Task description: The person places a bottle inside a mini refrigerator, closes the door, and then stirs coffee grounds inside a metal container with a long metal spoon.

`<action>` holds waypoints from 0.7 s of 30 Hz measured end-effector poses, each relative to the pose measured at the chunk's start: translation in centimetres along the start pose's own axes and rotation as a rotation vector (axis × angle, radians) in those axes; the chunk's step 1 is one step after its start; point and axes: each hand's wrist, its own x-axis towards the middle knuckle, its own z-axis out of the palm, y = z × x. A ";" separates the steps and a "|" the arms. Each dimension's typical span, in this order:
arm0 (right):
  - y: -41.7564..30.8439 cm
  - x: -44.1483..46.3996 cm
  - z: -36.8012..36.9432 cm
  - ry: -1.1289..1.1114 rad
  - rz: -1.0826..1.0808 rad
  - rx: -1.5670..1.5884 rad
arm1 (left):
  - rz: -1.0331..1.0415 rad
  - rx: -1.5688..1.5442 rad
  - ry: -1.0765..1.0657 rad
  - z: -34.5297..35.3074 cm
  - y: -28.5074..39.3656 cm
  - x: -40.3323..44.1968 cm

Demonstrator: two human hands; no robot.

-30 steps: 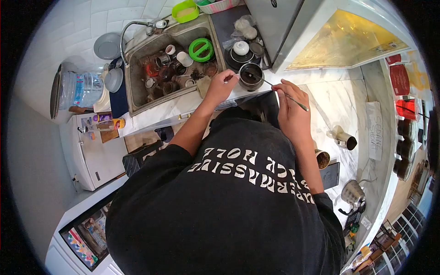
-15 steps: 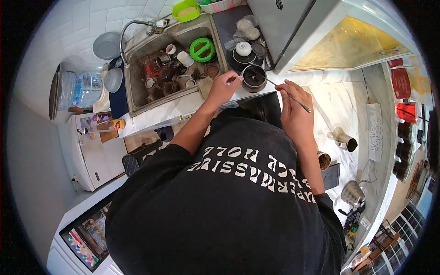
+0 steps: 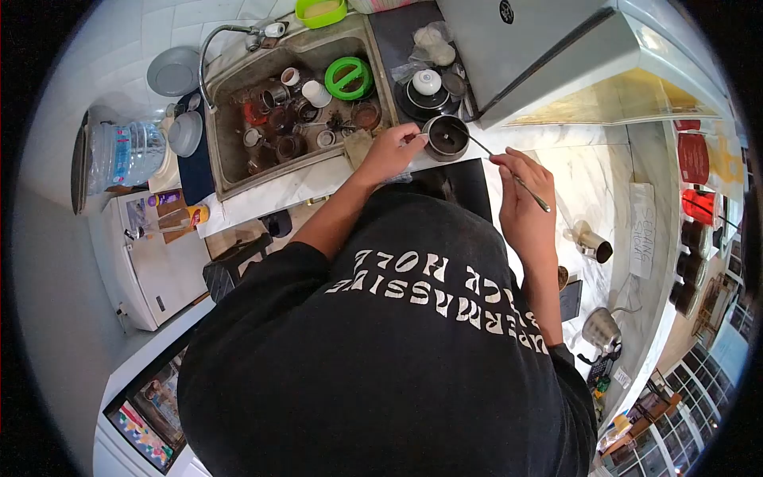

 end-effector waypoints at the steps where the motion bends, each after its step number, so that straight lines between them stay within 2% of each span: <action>1: 0.0 -0.1 -0.3 -0.007 0.009 0.001 | -0.004 0.002 -0.020 -0.1 0.0 0.1; 7: -1.0 0.1 -0.2 -0.059 0.011 0.042 | -0.071 -0.091 -0.161 -0.8 0.0 0.9; 12: -1.1 0.2 0.1 -0.013 0.087 -0.013 | -0.126 -0.087 -0.241 -1.6 1.0 1.1; 21: -1.8 -0.9 0.7 -0.039 0.100 0.046 | -0.132 -0.096 -0.211 -1.5 1.1 0.9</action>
